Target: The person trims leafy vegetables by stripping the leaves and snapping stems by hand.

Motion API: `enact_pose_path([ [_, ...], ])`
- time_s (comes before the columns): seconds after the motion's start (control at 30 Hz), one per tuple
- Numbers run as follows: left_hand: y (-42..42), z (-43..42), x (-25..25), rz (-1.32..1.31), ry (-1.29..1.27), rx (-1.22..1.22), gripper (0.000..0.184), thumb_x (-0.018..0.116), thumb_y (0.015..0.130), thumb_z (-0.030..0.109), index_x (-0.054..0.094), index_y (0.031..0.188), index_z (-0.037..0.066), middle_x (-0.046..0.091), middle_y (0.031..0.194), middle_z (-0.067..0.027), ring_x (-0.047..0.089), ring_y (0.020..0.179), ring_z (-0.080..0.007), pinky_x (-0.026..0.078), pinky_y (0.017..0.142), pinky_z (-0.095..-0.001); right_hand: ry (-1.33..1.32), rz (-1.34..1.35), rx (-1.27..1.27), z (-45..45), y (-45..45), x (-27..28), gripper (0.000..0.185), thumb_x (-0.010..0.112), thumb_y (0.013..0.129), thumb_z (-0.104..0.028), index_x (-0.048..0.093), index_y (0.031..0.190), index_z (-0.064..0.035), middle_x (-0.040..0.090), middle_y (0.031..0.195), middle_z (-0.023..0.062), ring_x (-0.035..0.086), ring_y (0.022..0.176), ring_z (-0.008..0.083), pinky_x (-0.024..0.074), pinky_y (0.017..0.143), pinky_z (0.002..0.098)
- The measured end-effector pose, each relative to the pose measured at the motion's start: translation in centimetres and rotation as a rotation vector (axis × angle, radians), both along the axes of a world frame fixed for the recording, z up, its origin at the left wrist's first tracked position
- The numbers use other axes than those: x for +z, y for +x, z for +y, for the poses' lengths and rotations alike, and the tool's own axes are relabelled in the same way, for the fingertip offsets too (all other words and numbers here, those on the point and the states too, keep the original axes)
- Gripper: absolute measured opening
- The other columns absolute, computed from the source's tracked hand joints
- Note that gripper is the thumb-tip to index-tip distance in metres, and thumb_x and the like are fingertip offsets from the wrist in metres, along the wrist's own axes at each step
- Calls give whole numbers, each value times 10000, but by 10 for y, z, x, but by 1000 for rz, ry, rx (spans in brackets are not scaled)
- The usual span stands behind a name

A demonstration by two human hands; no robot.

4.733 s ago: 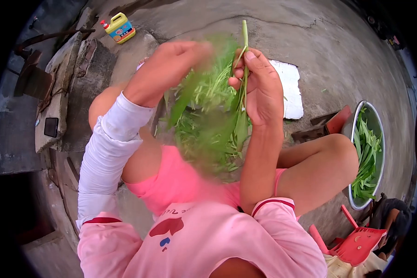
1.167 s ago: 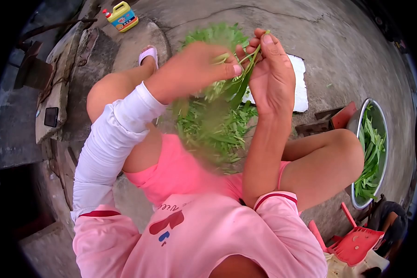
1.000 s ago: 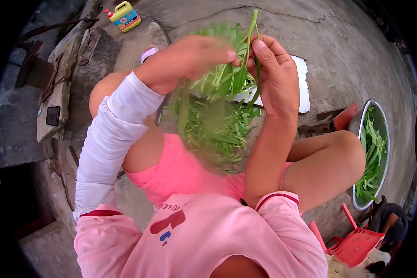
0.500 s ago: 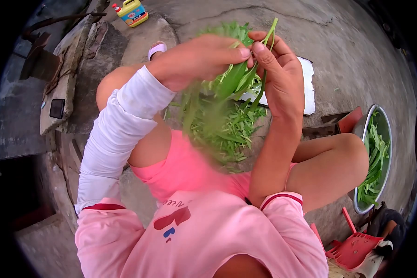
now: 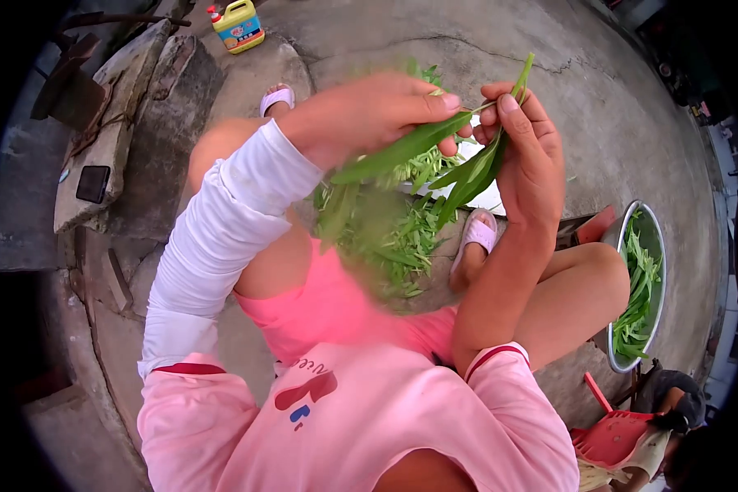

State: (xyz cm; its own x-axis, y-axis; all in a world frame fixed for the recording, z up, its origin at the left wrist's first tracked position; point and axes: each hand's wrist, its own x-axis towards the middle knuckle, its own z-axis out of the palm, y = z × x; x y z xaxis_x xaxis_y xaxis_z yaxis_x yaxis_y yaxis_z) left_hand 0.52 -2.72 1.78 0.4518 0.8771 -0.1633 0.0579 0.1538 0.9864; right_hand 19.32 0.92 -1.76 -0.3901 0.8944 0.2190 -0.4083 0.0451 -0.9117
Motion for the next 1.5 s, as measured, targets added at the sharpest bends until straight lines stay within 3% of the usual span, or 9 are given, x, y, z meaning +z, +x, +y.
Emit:
enact_pose_path([
  [0.23, -14, -3, -4, -28, -23, 46, 361, 525, 895, 393, 630, 1003, 66, 503, 657, 84, 306, 476, 7, 218, 417, -173, 71, 82, 94, -1, -2, 4, 218, 502, 936, -152, 542, 1085, 2, 596, 885, 60, 558, 846, 126, 429, 806, 260],
  [0.4, -18, -10, 2, -24, -17, 142, 271, 588, 862, 325, 591, 967, 75, 406, 650, 103, 288, 507, -2, 208, 453, -182, -38, 199, 170, 6, -5, -7, 215, 509, 924, -141, 542, 1091, -10, 594, 867, 61, 534, 808, 148, 430, 738, 291],
  [0.6, -19, -3, -17, 186, 304, 233, 216, 587, 846, 221, 568, 984, 56, 471, 731, 76, 356, 565, 1, 246, 480, -174, -255, 443, 231, 10, -11, -21, 271, 509, 913, -142, 505, 1151, -13, 615, 917, 71, 526, 792, 138, 434, 684, 274],
  [0.7, -18, -5, -8, 281, 265, 297, 249, 612, 813, 162, 591, 990, -11, 558, 816, 2, 500, 722, -112, 434, 675, -271, -273, 441, 174, 13, -6, -23, 293, 519, 907, -137, 500, 1165, 0, 627, 980, 93, 553, 811, 141, 463, 702, 281],
  [0.83, -5, -2, -15, 479, 659, 736, 141, 610, 808, 91, 599, 927, 15, 548, 841, -72, 507, 684, -168, 407, 610, -277, -217, 305, 35, 12, -5, -22, 312, 549, 891, -121, 504, 1168, 16, 632, 1010, 118, 588, 831, 135, 492, 742, 269],
  [0.97, 8, -3, -13, 562, 1010, 725, 127, 621, 778, 44, 608, 903, 23, 547, 817, -63, 457, 614, -137, 358, 546, -262, -176, 265, -24, 9, -6, -21, 303, 557, 893, -117, 515, 1159, 20, 632, 1015, 128, 599, 835, 124, 496, 757, 251],
  [1.23, 12, 2, -24, 268, 368, 252, 234, 594, 842, 209, 608, 968, 12, 605, 789, -19, 535, 735, -79, 425, 653, -243, -177, 273, -122, 9, -4, -21, 266, 493, 895, -112, 540, 1142, -25, 639, 1039, 96, 555, 846, 101, 461, 750, 256],
  [1.33, 11, 2, -13, 205, 334, 228, 267, 562, 899, 249, 554, 1055, 32, 565, 803, 27, 456, 655, 3, 298, 542, -144, -236, 458, 2, 15, 2, -29, 300, 507, 906, -97, 488, 1186, 11, 625, 1026, 111, 577, 804, 125, 486, 719, 254],
  [1.5, 7, -1, -3, 53, 131, 203, 267, 509, 903, 219, 549, 1094, 37, 596, 830, 20, 317, 508, 23, 190, 447, -146, -516, 760, 218, 19, -1, -45, 281, 479, 912, -71, 472, 1184, -2, 612, 1027, 99, 568, 800, 143, 496, 669, 262],
])
